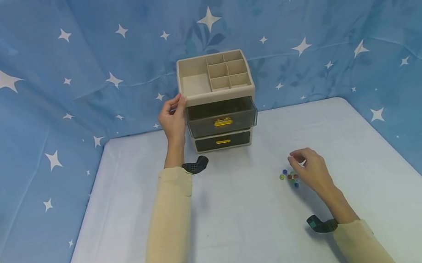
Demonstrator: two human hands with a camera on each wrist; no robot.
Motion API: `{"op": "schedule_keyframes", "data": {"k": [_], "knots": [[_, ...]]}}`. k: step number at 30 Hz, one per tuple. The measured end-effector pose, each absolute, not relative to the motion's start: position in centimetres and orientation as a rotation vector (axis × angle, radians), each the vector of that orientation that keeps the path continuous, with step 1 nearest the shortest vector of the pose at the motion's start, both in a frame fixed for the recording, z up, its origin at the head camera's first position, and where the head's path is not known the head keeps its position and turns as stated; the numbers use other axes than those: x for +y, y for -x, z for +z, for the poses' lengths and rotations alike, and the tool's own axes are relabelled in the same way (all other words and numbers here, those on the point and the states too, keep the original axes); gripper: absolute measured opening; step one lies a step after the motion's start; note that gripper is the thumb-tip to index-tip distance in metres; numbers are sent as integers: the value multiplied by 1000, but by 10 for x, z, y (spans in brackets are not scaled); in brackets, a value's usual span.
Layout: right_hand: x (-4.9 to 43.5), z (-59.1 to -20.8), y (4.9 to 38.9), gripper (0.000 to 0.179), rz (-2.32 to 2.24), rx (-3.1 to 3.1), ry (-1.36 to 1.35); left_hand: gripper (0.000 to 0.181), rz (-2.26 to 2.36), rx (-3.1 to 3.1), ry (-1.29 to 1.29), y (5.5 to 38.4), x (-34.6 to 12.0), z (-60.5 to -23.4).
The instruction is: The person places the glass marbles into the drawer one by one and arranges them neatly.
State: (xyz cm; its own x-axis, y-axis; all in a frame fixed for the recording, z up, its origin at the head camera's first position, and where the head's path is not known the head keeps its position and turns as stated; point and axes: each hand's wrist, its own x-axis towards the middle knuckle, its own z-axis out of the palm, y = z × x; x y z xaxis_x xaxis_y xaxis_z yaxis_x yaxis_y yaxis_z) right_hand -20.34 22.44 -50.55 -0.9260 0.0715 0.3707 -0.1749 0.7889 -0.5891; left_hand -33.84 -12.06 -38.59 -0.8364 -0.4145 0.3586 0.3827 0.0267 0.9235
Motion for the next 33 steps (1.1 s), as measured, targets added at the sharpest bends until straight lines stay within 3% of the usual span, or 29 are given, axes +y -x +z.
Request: {"op": "schedule_keyframes", "data": {"k": [9, 15, 22, 33], "knots": [[230, -513, 203, 22, 912, -2631, -63, 29, -1873, -1754, -44, 339, -121, -385], [233, -517, 201, 24, 925, -2656, -49, 26, -1871, -1792, -70, 319, -116, -366], [236, -521, 197, 25, 925, -2676, -50, 29, -1876, -1765, -48, 339, -119, -384], [240, -525, 193, 26, 913, -2728, -17, 29, -1871, -1766, -32, 338, -121, -385]]}}
